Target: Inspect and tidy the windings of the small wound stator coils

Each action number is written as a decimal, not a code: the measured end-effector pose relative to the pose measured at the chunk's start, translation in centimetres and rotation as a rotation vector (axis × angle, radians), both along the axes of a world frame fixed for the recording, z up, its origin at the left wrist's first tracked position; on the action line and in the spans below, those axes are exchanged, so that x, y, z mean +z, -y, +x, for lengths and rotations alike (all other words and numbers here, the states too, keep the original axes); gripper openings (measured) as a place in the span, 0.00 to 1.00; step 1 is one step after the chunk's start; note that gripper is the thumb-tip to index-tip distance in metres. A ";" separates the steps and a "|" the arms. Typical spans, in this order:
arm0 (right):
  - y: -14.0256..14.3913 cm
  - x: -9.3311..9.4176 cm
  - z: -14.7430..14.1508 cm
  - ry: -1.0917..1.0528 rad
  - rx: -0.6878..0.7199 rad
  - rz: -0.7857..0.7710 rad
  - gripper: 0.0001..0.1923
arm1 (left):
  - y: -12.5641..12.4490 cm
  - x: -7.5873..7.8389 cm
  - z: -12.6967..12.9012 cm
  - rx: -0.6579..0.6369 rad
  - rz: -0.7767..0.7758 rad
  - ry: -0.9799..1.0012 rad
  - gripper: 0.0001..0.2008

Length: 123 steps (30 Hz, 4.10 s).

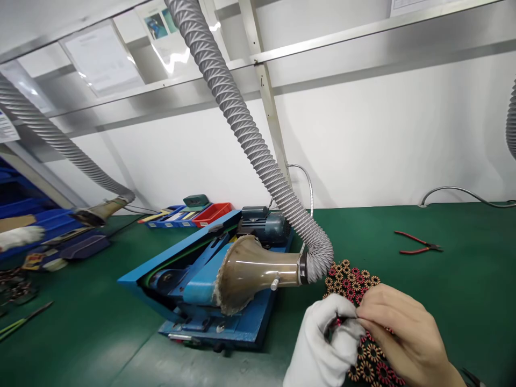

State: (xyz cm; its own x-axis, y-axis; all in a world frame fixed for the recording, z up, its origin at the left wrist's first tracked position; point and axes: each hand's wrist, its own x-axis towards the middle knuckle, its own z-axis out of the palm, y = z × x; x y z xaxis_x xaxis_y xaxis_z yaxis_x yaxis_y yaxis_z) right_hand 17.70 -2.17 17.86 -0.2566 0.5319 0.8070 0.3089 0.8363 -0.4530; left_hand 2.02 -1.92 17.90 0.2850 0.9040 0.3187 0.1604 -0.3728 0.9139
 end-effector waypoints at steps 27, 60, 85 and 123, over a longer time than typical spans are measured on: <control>0.9 -0.2 -0.7 -0.139 -0.081 -0.429 0.14 | 0.0 -0.8 0.0 0.275 0.768 -0.429 0.08; 0.4 -0.2 -0.3 -0.149 0.036 -0.204 0.16 | 0.0 -1.0 -0.4 0.078 0.291 -0.050 0.09; 0.5 -1.2 -0.6 -0.574 0.479 -0.953 0.24 | 0.3 -0.6 -0.1 0.321 0.747 -0.362 0.09; -0.1 0.4 -0.3 -0.010 0.006 0.082 0.12 | 0.0 -0.6 0.0 -0.102 -0.168 0.133 0.04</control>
